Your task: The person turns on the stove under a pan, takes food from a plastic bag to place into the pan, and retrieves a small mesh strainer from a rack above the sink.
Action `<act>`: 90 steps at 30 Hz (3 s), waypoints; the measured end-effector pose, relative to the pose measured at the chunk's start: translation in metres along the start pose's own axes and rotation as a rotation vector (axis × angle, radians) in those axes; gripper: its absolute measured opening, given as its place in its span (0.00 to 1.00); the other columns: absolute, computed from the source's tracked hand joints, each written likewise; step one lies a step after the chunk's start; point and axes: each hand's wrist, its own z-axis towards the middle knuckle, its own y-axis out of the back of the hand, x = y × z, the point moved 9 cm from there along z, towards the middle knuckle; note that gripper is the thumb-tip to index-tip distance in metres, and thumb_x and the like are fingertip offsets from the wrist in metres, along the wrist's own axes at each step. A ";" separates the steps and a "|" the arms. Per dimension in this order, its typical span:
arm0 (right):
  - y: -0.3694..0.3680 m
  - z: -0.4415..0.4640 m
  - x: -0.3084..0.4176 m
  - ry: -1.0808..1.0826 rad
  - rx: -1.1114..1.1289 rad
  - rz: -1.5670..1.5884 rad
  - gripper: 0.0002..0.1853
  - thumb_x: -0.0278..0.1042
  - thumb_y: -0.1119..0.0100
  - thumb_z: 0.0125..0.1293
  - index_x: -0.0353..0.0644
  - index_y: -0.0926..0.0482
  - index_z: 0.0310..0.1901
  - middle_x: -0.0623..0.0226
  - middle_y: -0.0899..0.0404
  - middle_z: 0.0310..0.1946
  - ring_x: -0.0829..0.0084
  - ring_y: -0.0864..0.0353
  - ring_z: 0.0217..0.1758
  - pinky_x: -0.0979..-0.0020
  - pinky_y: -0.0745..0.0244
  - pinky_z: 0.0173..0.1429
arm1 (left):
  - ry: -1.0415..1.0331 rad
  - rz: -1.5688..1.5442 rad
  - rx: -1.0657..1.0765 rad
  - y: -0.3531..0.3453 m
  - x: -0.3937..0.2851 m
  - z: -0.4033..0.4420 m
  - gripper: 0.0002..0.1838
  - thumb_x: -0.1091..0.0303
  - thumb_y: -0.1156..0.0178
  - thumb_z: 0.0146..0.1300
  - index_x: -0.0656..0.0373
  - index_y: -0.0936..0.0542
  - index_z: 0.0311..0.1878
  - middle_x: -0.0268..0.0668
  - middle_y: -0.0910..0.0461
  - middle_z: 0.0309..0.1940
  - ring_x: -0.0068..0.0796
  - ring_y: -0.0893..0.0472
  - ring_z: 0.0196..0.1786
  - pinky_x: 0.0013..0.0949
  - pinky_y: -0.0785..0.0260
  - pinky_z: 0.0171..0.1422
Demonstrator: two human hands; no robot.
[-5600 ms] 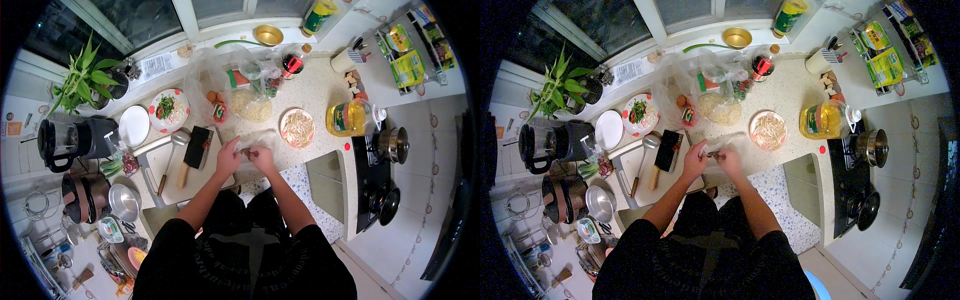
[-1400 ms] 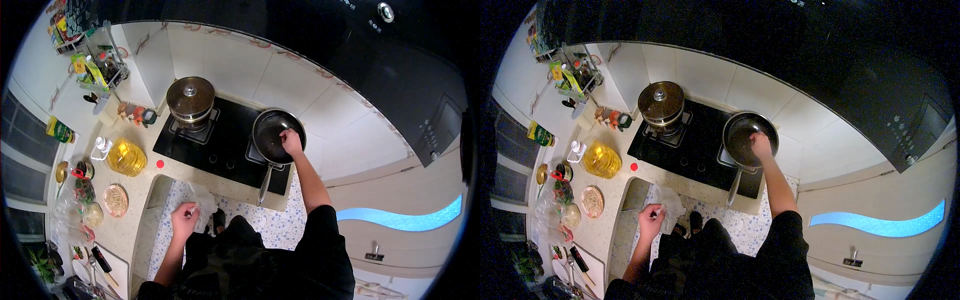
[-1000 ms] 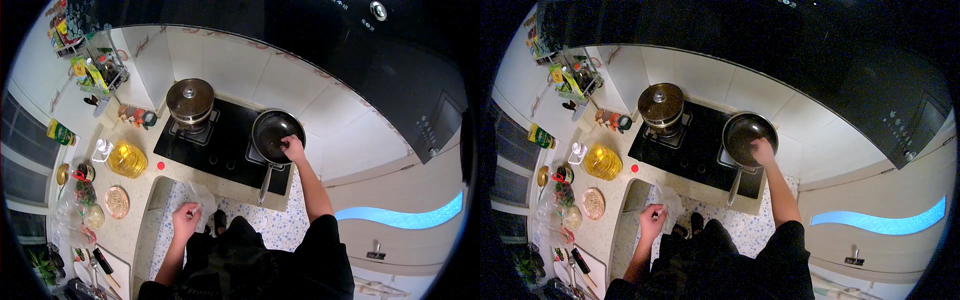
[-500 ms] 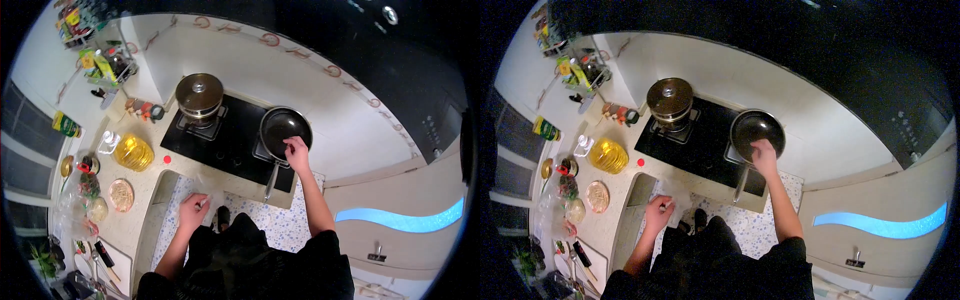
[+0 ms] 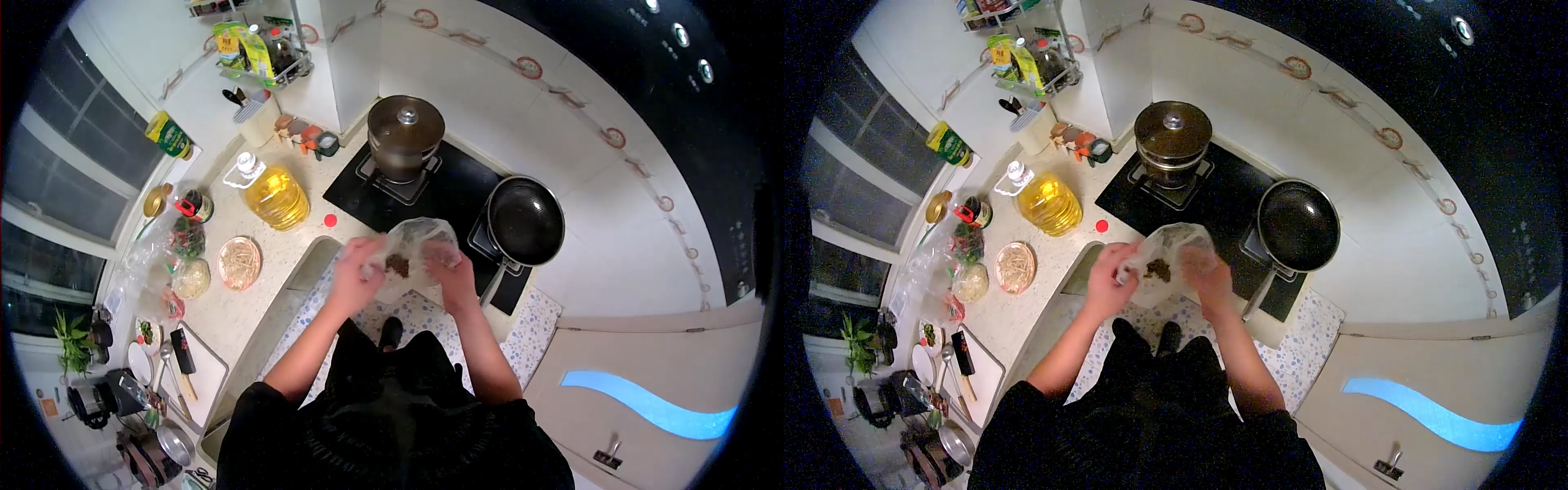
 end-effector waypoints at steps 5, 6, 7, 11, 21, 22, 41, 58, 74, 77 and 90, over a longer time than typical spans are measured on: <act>-0.005 0.000 0.005 0.079 0.033 0.062 0.16 0.17 0.43 0.62 0.40 0.22 0.52 0.72 0.21 0.43 0.78 0.22 0.44 0.75 0.25 0.47 | 0.562 -0.476 0.079 -0.018 0.115 -0.038 0.34 0.72 0.39 0.60 0.56 0.33 0.72 0.34 0.23 0.53 0.24 0.23 0.50 0.27 0.30 0.52; -0.009 0.000 0.004 0.072 0.061 0.085 0.16 0.17 0.44 0.62 0.40 0.22 0.52 0.72 0.21 0.43 0.78 0.22 0.44 0.75 0.25 0.47 | 0.662 -0.475 0.148 -0.025 0.115 -0.043 0.34 0.68 0.37 0.60 0.59 0.33 0.71 0.35 0.23 0.53 0.24 0.23 0.49 0.28 0.31 0.53; -0.013 0.001 0.003 0.065 0.090 0.108 0.16 0.17 0.44 0.62 0.39 0.22 0.52 0.71 0.21 0.44 0.78 0.22 0.45 0.74 0.25 0.48 | 0.761 -0.475 0.217 -0.032 0.115 -0.051 0.36 0.64 0.34 0.60 0.63 0.33 0.70 0.36 0.23 0.53 0.25 0.23 0.48 0.28 0.31 0.53; -0.025 0.001 0.005 0.019 0.142 0.113 0.17 0.16 0.45 0.62 0.40 0.22 0.51 0.70 0.21 0.44 0.76 0.22 0.45 0.72 0.23 0.48 | 1.068 -0.993 0.284 -0.071 0.148 -0.079 0.42 0.37 0.43 0.63 0.66 0.31 0.67 0.43 0.21 0.52 0.32 0.21 0.53 0.36 0.31 0.61; -0.030 -0.003 0.015 -0.160 0.136 0.460 0.19 0.17 0.46 0.60 0.43 0.24 0.53 0.69 0.20 0.47 0.69 0.18 0.48 0.66 0.20 0.49 | 0.702 -1.503 0.221 -0.066 0.067 -0.046 0.40 0.33 0.52 0.66 0.58 0.28 0.66 0.43 0.23 0.58 0.38 0.23 0.58 0.44 0.32 0.66; -0.031 -0.003 0.014 -0.163 0.130 0.480 0.19 0.17 0.45 0.61 0.43 0.24 0.54 0.70 0.20 0.47 0.70 0.18 0.48 0.66 0.20 0.49 | 0.612 -1.425 0.216 -0.068 0.067 -0.042 0.39 0.33 0.53 0.66 0.58 0.28 0.66 0.43 0.23 0.59 0.38 0.24 0.59 0.44 0.33 0.67; -0.077 -0.064 0.114 0.926 0.174 -1.015 0.10 0.23 0.37 0.49 0.42 0.19 0.36 0.62 0.20 0.36 0.56 0.21 0.43 0.60 0.23 0.46 | 0.897 -1.983 0.133 -0.118 0.075 -0.043 0.32 0.45 0.55 0.71 0.60 0.31 0.67 0.46 0.26 0.63 0.47 0.27 0.63 0.49 0.39 0.71; -0.086 -0.038 0.033 0.844 0.308 -1.361 0.05 0.32 0.41 0.53 0.44 0.18 0.30 0.67 0.21 0.34 0.61 0.20 0.44 0.62 0.21 0.43 | 0.933 -1.757 0.115 -0.144 0.087 -0.059 0.25 0.52 0.61 0.73 0.57 0.27 0.63 0.39 0.22 0.56 0.39 0.22 0.57 0.44 0.30 0.63; -0.005 -0.053 0.089 0.606 0.019 -1.047 0.06 0.31 0.37 0.58 0.42 0.16 0.36 0.61 0.18 0.35 0.62 0.18 0.40 0.63 0.23 0.42 | 0.509 -1.541 0.420 -0.191 0.069 -0.053 0.29 0.54 0.55 0.71 0.59 0.36 0.71 0.40 0.28 0.64 0.37 0.27 0.64 0.42 0.32 0.67; 0.066 -0.039 0.107 0.389 -0.133 -0.749 0.07 0.20 0.36 0.58 0.40 0.15 0.37 0.65 0.19 0.32 0.75 0.21 0.32 0.75 0.27 0.36 | 0.611 -1.653 0.427 -0.174 0.028 -0.041 0.31 0.59 0.48 0.69 0.62 0.38 0.71 0.42 0.28 0.63 0.36 0.26 0.63 0.40 0.32 0.66; 0.319 0.096 0.018 0.153 -0.498 -1.126 0.09 0.32 0.37 0.57 0.42 0.13 0.37 0.51 0.16 0.35 0.53 0.15 0.40 0.60 0.20 0.46 | 0.210 -0.888 0.159 -0.122 0.066 -0.036 0.36 0.74 0.34 0.57 0.68 0.37 0.68 0.43 0.25 0.60 0.33 0.22 0.59 0.35 0.27 0.61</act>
